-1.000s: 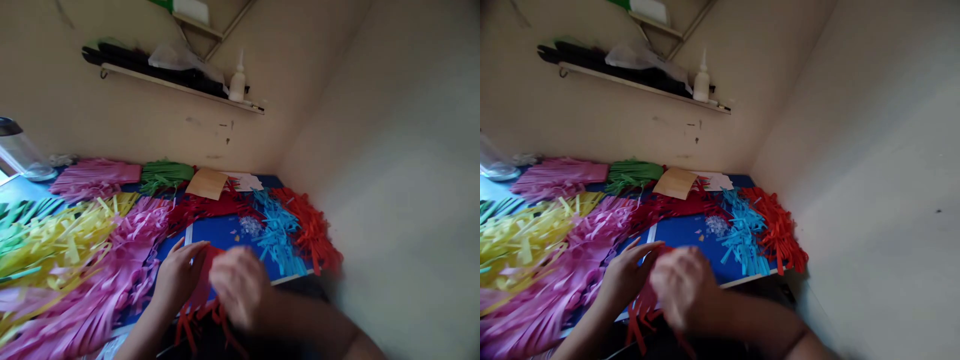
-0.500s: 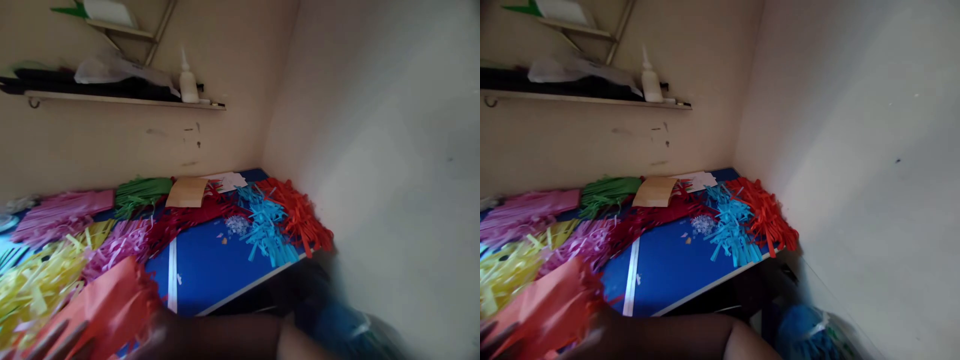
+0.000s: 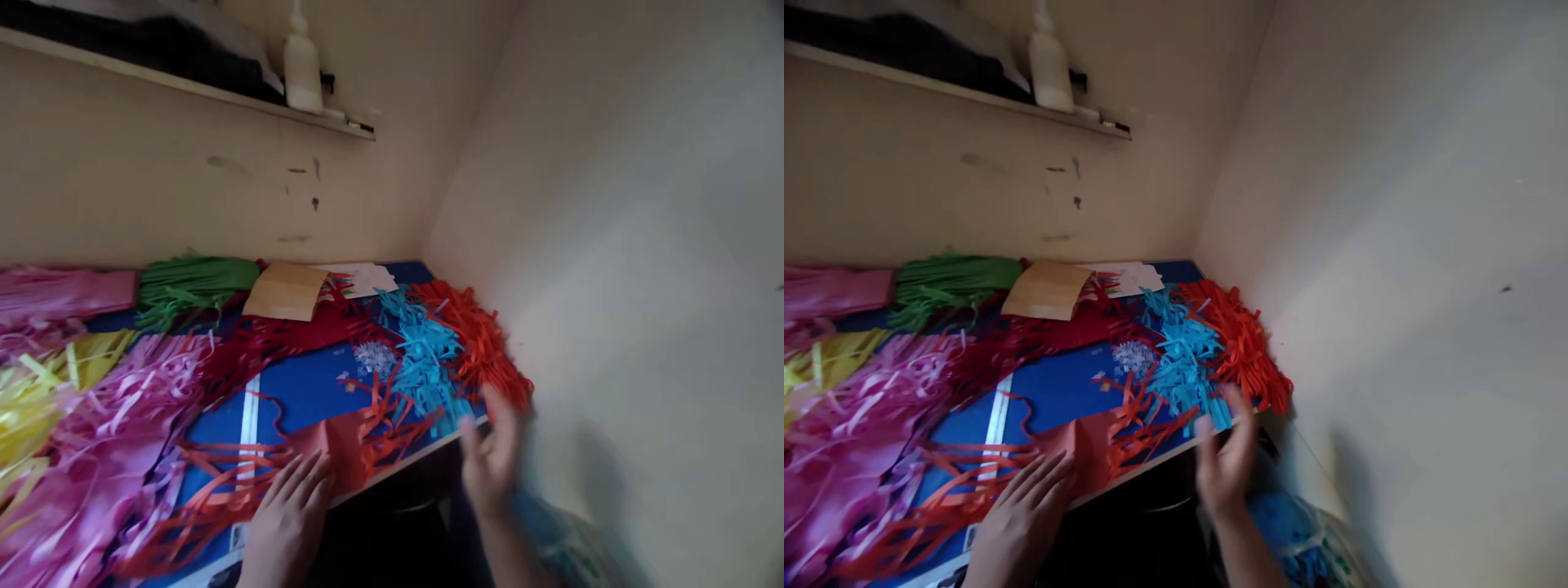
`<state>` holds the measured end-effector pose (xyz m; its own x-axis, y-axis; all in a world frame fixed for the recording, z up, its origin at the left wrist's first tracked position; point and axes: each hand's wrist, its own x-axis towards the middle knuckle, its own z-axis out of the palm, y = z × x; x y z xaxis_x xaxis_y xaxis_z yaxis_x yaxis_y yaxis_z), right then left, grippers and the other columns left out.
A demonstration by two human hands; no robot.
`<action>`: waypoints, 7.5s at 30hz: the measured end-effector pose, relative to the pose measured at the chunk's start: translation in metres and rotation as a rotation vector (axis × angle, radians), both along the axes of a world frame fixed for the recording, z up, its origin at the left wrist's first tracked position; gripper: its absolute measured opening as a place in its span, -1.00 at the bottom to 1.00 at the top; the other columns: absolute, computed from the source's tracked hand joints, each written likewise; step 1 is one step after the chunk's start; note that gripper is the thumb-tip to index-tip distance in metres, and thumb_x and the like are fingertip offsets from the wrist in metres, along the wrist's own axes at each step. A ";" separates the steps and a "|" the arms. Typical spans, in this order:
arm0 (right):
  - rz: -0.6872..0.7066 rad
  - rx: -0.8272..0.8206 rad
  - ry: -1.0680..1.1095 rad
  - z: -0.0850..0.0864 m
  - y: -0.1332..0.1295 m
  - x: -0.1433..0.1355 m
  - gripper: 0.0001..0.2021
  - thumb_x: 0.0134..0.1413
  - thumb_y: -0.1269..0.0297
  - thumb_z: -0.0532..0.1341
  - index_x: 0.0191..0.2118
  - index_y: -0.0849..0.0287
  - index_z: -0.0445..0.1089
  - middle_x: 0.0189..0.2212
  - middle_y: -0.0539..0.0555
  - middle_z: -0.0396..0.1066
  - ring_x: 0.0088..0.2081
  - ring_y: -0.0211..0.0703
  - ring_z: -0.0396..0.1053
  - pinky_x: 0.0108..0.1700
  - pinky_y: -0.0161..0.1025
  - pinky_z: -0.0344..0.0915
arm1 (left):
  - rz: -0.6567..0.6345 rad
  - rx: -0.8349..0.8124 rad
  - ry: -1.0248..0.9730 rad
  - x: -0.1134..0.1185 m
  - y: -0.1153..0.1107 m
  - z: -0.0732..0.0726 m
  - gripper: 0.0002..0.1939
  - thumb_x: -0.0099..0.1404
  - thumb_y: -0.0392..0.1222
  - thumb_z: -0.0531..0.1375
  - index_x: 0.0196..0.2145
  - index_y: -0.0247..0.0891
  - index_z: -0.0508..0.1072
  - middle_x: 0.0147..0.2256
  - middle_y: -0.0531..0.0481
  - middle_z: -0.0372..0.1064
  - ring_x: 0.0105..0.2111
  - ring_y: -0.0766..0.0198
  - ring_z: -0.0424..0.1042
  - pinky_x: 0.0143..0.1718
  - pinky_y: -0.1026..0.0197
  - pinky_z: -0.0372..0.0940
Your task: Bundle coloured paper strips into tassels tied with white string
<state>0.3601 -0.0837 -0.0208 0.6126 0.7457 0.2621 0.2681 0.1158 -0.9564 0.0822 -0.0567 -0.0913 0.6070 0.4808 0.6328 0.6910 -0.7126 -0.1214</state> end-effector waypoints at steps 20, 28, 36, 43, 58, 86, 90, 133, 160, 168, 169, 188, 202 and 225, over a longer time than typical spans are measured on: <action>0.462 -0.276 -0.950 -0.049 0.062 -0.063 -0.87 0.09 0.36 0.26 -0.46 0.17 0.38 -0.50 -0.04 0.48 -0.42 -0.24 0.41 -0.19 -0.23 0.05 | 0.417 -0.540 -0.126 -0.016 0.034 0.020 -0.55 0.39 0.03 -0.04 -0.42 -0.14 0.57 -0.52 0.01 0.57 -0.53 0.18 0.49 -0.36 0.14 0.24; 0.390 -0.243 -1.006 -0.064 0.068 -0.066 -0.93 0.09 0.39 0.23 -0.41 0.17 0.39 -0.45 -0.02 0.47 -0.43 -0.22 0.36 -0.18 -0.20 0.01 | 0.452 -0.462 -0.053 0.001 0.043 0.024 -0.66 0.39 -0.10 0.01 -0.46 -0.18 0.46 -0.48 -0.04 0.50 -0.34 0.07 0.48 -0.24 0.08 0.16; 0.385 -0.266 -0.978 -0.064 0.071 -0.062 -0.90 0.14 0.35 0.23 -0.41 0.15 0.40 -0.51 -0.03 0.49 -0.48 -0.23 0.38 -0.23 -0.22 0.02 | 0.497 -0.560 -0.001 0.001 0.045 0.013 -0.67 0.44 -0.08 -0.05 -0.40 -0.20 0.37 -0.57 0.05 0.42 -0.43 0.11 0.49 -0.24 0.06 0.09; 0.404 -0.257 -0.934 -0.068 0.075 -0.058 -0.89 0.13 0.34 0.25 -0.42 0.12 0.39 -0.51 -0.05 0.50 -0.47 -0.20 0.39 -0.22 -0.21 0.06 | 0.477 -0.535 -0.009 0.000 0.041 0.010 -0.71 0.43 -0.09 0.01 -0.38 -0.21 0.41 -0.56 0.05 0.42 -0.45 0.13 0.46 -0.23 0.05 0.12; 0.955 -0.036 -1.086 -0.046 0.073 -0.045 -0.66 -0.10 0.39 0.17 -0.10 0.17 0.37 -0.15 0.13 0.48 -0.13 -0.02 0.35 0.00 -0.02 0.05 | 0.100 -0.411 0.083 -0.007 0.029 0.037 -0.78 0.29 -0.17 0.12 -0.18 -0.20 0.53 -0.20 -0.10 0.55 -0.14 0.01 0.43 0.13 -0.15 0.03; 0.740 -0.280 -0.971 -0.054 0.102 -0.040 -0.76 0.07 0.23 0.33 -0.53 0.18 0.36 -0.48 -0.05 0.41 -0.33 -0.21 0.27 -0.16 -0.19 -0.01 | 0.268 -0.671 -0.048 -0.022 0.067 0.019 -0.52 0.39 0.08 0.01 -0.59 -0.14 0.45 -0.54 0.03 0.44 -0.40 0.14 0.37 -0.23 0.03 0.08; 0.733 -0.284 -0.978 -0.055 0.104 -0.040 -0.77 0.06 0.23 0.33 -0.53 0.17 0.36 -0.49 -0.05 0.39 -0.32 -0.20 0.27 -0.16 -0.18 -0.02 | 0.280 -0.673 -0.018 -0.022 0.068 0.019 -0.54 0.38 0.06 0.03 -0.61 -0.14 0.42 -0.55 0.04 0.43 -0.39 0.14 0.37 -0.24 0.04 0.07; 0.816 -0.301 -1.026 -0.044 0.115 -0.048 -0.85 0.07 0.34 0.27 -0.50 0.18 0.39 -0.43 -0.03 0.38 -0.31 -0.20 0.30 -0.20 -0.19 -0.05 | 0.199 -0.550 0.037 -0.043 0.065 0.006 -0.66 0.40 0.02 0.06 -0.38 -0.14 0.53 -0.39 0.00 0.52 -0.30 0.07 0.42 -0.20 0.02 0.14; 0.818 0.360 -1.424 -0.054 0.116 -0.057 -0.76 0.29 0.47 0.10 -0.40 0.18 0.42 -0.42 -0.03 0.47 -0.15 -0.13 0.27 -0.05 -0.02 -0.05 | 0.054 -0.254 0.144 -0.013 0.067 0.042 -0.74 0.30 -0.34 0.10 -0.29 -0.07 0.56 -0.33 0.05 0.55 -0.21 0.11 0.41 -0.01 -0.02 0.06; 0.762 0.249 -1.372 -0.049 0.096 -0.077 -0.82 0.31 0.37 0.11 -0.31 0.17 0.43 -0.28 0.03 0.49 -0.11 -0.10 0.27 0.00 0.00 -0.01 | -0.009 -0.174 0.125 -0.018 0.062 0.023 -0.71 0.36 -0.38 0.05 -0.24 -0.13 0.55 -0.33 0.05 0.56 -0.22 0.14 0.44 -0.08 0.02 0.08; 0.766 0.269 -1.374 -0.052 0.093 -0.076 -0.79 0.32 0.41 0.09 -0.34 0.17 0.42 -0.35 0.01 0.48 -0.17 -0.14 0.27 -0.03 -0.03 0.00 | -0.019 -0.184 0.133 -0.024 0.060 0.019 -0.69 0.36 -0.37 0.04 -0.19 -0.12 0.55 -0.31 0.04 0.56 -0.21 0.12 0.44 -0.09 0.02 0.09; 0.828 -0.302 -0.897 -0.046 0.100 -0.047 -0.81 0.04 0.29 0.37 -0.52 0.17 0.44 -0.36 -0.02 0.47 -0.21 -0.15 0.31 -0.13 -0.16 0.01 | 0.235 -0.615 -0.067 -0.043 0.058 0.008 -0.65 0.33 0.10 0.11 -0.45 -0.08 0.56 -0.41 0.02 0.50 -0.32 0.10 0.40 -0.24 0.08 0.12; 0.842 0.200 -1.467 -0.049 0.094 -0.051 -0.76 0.30 0.45 0.08 -0.37 0.22 0.43 -0.36 0.04 0.48 -0.03 -0.03 0.25 -0.05 0.01 -0.03 | -0.017 -0.219 0.174 -0.003 0.051 0.025 -0.80 0.35 -0.27 0.10 -0.26 -0.16 0.54 -0.29 0.03 0.56 -0.27 0.17 0.49 0.19 -0.16 0.00; 1.015 -0.408 0.767 -0.007 0.019 -0.099 -0.62 -0.25 0.03 0.50 -0.55 0.26 0.45 -0.67 -0.07 0.35 -0.69 -0.45 0.15 -0.62 -0.44 0.01 | -0.089 -0.272 -0.504 0.002 -0.012 0.081 -0.86 0.37 -0.20 0.15 -0.31 -0.16 0.51 -0.36 0.05 0.54 -0.33 0.33 0.53 -0.13 0.30 0.37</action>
<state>0.2610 -0.0649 -0.0279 -0.3653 0.8978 -0.2460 -0.3830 -0.3858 -0.8393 0.0842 -0.0685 -0.0101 0.3084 0.6277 0.7148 0.5521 -0.7300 0.4028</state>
